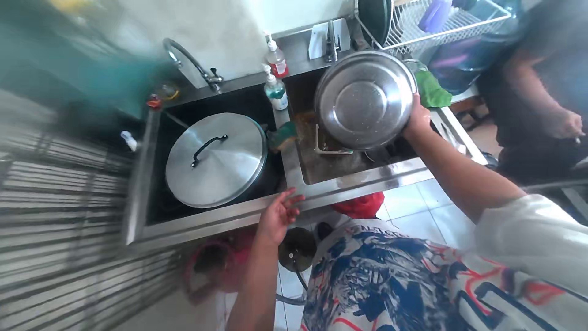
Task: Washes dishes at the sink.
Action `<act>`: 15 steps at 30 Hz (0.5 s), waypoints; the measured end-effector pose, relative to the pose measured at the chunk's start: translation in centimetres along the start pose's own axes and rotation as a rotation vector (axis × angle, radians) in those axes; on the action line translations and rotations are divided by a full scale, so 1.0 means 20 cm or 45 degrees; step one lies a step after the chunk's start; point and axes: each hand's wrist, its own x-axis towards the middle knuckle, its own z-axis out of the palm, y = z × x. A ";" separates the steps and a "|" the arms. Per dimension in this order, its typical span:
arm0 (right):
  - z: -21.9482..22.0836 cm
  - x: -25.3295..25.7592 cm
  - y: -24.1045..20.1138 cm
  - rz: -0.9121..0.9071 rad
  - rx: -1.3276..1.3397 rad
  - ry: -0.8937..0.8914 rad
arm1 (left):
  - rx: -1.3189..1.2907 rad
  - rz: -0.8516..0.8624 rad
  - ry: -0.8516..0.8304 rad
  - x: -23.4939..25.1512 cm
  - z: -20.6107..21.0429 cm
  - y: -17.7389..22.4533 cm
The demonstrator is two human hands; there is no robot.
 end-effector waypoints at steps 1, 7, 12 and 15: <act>0.00 -0.02 -0.01 0.018 0.069 0.000 | 0.027 0.020 0.008 0.01 0.02 -0.01; 0.04 -0.09 -0.05 0.051 -0.027 0.058 | 0.265 0.207 -0.092 0.03 0.28 -0.05; -0.04 -0.05 -0.02 0.051 -0.016 0.028 | 0.292 0.225 0.000 -0.08 0.27 -0.14; -0.13 -0.02 -0.05 0.021 -0.069 0.024 | 0.304 0.075 0.089 -0.16 0.15 -0.31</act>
